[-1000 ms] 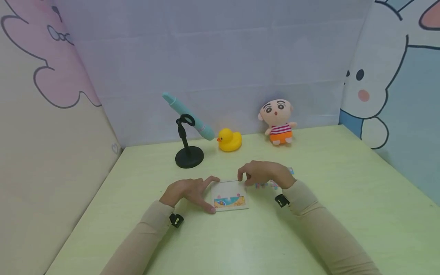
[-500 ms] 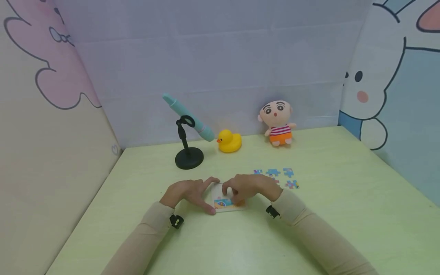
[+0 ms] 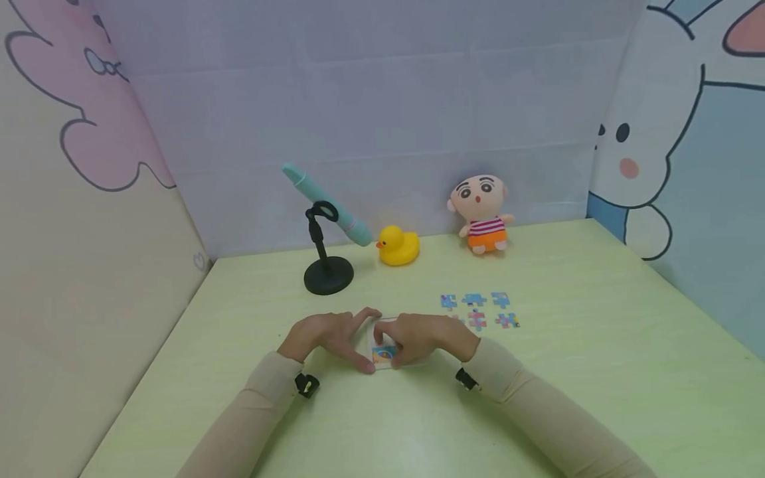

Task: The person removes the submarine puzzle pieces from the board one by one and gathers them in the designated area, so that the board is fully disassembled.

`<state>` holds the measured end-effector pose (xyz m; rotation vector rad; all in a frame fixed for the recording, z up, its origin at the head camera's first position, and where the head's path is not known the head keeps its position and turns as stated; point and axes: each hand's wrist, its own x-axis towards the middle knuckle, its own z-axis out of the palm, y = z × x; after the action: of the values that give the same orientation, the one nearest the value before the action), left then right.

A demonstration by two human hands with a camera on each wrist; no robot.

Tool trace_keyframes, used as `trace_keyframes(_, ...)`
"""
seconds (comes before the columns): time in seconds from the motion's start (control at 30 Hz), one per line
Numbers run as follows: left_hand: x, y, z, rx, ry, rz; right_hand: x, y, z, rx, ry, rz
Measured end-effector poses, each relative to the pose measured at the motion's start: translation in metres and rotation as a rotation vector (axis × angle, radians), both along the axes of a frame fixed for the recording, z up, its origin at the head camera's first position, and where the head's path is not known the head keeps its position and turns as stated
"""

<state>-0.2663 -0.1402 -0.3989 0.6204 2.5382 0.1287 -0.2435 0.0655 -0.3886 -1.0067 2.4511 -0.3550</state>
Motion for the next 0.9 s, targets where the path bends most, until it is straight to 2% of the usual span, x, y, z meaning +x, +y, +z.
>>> trace_keyframes(0.7,0.0004,0.0011,-0.0002,-0.023,0.003,0.006,0.0004,0.0005,-0.0014,-0.064,0.034,0.034)
trace_keyframes(0.9,0.0004,0.0015,-0.0007,-0.044,0.002,0.016,0.001,-0.0013,-0.0009,-0.057,0.056,0.008)
